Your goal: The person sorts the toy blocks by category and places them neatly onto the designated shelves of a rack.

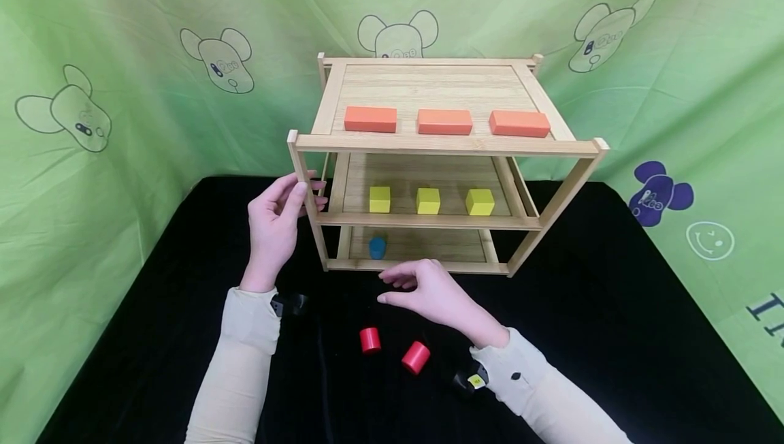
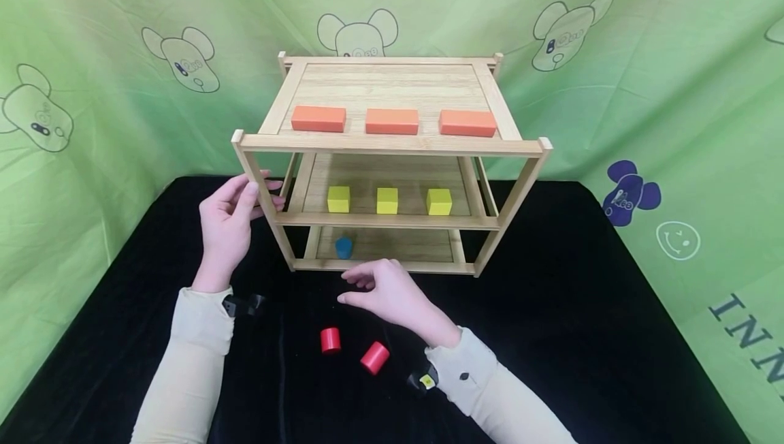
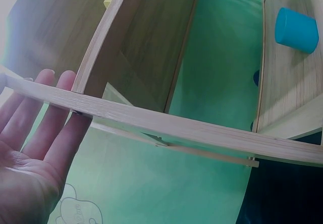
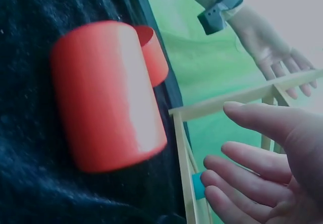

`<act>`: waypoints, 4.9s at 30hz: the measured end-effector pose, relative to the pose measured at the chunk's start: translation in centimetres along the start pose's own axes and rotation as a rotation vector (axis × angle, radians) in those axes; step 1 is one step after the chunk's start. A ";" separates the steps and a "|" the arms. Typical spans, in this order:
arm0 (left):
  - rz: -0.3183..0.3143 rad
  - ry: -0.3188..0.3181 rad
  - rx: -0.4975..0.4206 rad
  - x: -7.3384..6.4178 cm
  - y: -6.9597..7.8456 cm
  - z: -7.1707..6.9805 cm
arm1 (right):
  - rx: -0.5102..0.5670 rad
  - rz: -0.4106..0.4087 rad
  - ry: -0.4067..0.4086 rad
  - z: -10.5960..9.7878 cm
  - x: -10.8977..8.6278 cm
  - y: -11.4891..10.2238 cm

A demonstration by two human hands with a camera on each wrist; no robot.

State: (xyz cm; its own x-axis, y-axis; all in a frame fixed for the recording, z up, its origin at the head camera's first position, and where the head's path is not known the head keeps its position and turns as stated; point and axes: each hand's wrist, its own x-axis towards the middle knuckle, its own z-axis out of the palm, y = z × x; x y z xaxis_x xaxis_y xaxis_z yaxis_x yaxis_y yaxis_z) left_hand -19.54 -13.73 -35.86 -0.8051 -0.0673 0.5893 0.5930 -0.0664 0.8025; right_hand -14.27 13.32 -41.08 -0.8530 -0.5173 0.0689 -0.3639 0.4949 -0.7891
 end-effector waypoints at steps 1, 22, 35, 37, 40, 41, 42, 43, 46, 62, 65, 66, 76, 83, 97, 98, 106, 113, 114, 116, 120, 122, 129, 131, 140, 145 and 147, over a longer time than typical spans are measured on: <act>0.001 -0.001 0.003 0.0 0.0 0.0 | -0.008 0.001 -0.004 0.1 -0.1 -0.1; -0.013 -0.010 -0.001 0.0 0.1 -0.1 | -0.173 -0.021 -0.147 2.5 -1.2 -1.0; -0.016 -0.008 0.015 -0.1 0.1 -0.2 | -0.087 -0.064 -0.248 2.9 -1.4 -1.4; -0.014 -0.010 0.021 -0.1 0.1 -0.2 | -0.072 -0.063 -0.269 2.9 -1.4 -1.5; -0.009 -0.012 0.020 -0.1 0.2 -0.2 | -0.054 -0.052 -0.294 2.9 -1.5 -1.6; -0.008 -0.012 0.018 -0.1 0.2 -0.2 | -0.051 -0.049 -0.301 2.9 -1.5 -1.6; -0.007 -0.012 0.016 -0.1 0.2 -0.1 | -0.048 -0.046 -0.308 2.8 -1.5 -1.6; -0.006 -0.012 0.015 0.0 0.2 -0.1 | -0.045 -0.045 -0.315 2.8 -1.5 -1.6; -0.011 -0.006 0.011 0.1 0.2 -0.1 | -0.030 -0.042 -0.339 2.8 -1.5 -1.6; -0.018 -0.001 0.013 0.0 0.3 0.0 | 0.039 -0.039 -0.377 3.0 -1.5 -1.3; -0.017 -0.003 0.015 0.0 0.2 -0.1 | 0.034 -0.051 -0.361 2.8 -1.5 -1.3; -0.016 -0.003 0.015 0.0 0.2 -0.1 | 0.032 -0.055 -0.354 2.7 -1.5 -1.3; -0.012 -0.005 0.008 0.0 0.1 -0.1 | 0.008 -0.067 -0.301 2.4 -1.3 -1.1; -0.022 -0.003 0.001 0.0 0.1 -0.1 | 0.018 -0.067 -0.268 2.2 -1.2 -1.0; -0.031 -0.002 -0.041 0.0 0.1 0.0 | 0.026 -0.060 -0.188 1.6 -1.0 -0.7; -0.033 -0.002 -0.036 0.0 0.1 0.0 | 0.026 -0.063 -0.180 1.6 -1.1 -0.7; -0.027 -0.001 -0.006 -0.1 0.0 -0.1 | 0.038 -0.036 -0.149 1.2 -1.1 -0.5; -0.019 -0.004 -0.038 0.1 0.1 -0.1 | 0.038 -0.049 -0.123 0.6 -0.9 -0.3; -0.020 -0.004 -0.038 0.0 0.2 -0.1 | 0.036 -0.049 -0.120 0.5 -0.9 -0.2; -0.021 -0.003 -0.043 0.0 0.2 -0.1 | 0.037 -0.042 -0.112 0.4 -0.9 -0.1; -0.023 -0.002 -0.045 0.0 0.2 0.0 | 0.033 -0.021 -0.094 0.1 -0.9 0.0; -0.023 -0.003 -0.036 0.0 0.2 0.0 | 0.035 -0.009 -0.087 0.0 -1.0 0.1; -0.022 -0.010 -0.001 -0.1 0.2 0.0 | 0.040 0.004 -0.068 -0.5 -1.0 0.3; -0.021 -0.006 0.000 -0.1 0.2 0.0 | 0.044 -0.001 -0.061 -0.7 -1.0 0.3; -0.036 0.001 -0.031 -0.2 0.0 0.0 | 0.062 0.002 -0.030 -1.0 -1.0 0.9; -0.038 -0.002 -0.050 -0.2 0.0 0.0 | 0.073 0.009 -0.009 -1.3 -1.1 1.3; -0.035 -0.001 -0.052 -0.1 0.1 0.1 | 0.077 0.013 0.001 -1.5 -1.0 1.4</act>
State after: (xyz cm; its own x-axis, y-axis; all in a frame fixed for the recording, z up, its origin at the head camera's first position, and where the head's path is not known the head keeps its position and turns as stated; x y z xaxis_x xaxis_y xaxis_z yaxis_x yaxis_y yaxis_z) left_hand -19.39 -13.64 -35.86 -0.8251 -0.0634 0.5614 0.5648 -0.1205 0.8164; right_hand -14.45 15.59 -41.32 -0.8577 -0.5108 0.0585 -0.3230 0.4467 -0.8344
